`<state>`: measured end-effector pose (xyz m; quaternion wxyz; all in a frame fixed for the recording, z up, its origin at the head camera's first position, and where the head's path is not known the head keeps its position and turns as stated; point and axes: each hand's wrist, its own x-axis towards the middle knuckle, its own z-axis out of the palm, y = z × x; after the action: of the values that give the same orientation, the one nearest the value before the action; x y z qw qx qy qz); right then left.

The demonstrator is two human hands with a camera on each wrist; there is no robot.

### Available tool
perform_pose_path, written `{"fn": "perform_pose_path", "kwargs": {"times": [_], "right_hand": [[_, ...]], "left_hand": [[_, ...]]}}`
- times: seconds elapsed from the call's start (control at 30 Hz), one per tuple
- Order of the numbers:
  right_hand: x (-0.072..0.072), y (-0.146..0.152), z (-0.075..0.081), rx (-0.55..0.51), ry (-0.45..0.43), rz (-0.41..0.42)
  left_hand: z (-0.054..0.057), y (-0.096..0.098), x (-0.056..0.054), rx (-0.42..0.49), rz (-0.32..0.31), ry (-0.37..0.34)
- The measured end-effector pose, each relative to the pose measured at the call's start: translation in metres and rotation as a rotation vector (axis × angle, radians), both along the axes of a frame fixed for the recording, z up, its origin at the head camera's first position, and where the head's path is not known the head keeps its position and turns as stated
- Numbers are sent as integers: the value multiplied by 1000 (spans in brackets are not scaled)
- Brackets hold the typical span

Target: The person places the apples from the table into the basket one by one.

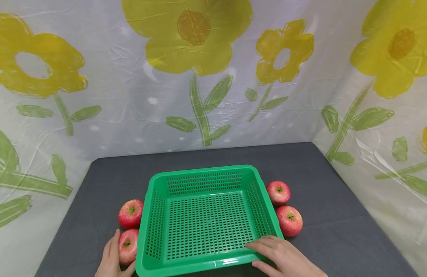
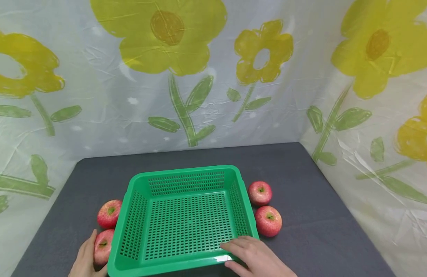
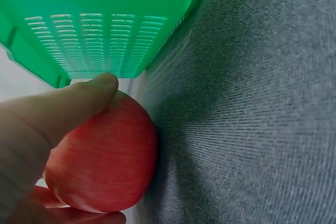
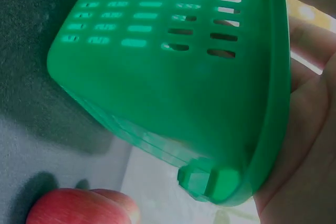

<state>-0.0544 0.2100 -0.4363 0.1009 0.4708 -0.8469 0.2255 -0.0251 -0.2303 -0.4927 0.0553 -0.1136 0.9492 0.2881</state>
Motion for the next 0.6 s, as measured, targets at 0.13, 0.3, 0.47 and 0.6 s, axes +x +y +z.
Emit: {"fn": "perform_pose_path", "kwargs": {"times": [0.13,0.3,0.47,0.6], "right_hand": [[0,-1,-1,-21,41,44],[-2,-3,-4,-46,90,84],[-3,-3,-5,-50,98,94],[-4,-2,-5,-57,75,98]], "left_hand": [[0,-2,-4,18,44,-34],[3,-1,-2,12,105,74],[14,-1,2,-26,204,197],[31,-3,2,-30,273,234]]}}
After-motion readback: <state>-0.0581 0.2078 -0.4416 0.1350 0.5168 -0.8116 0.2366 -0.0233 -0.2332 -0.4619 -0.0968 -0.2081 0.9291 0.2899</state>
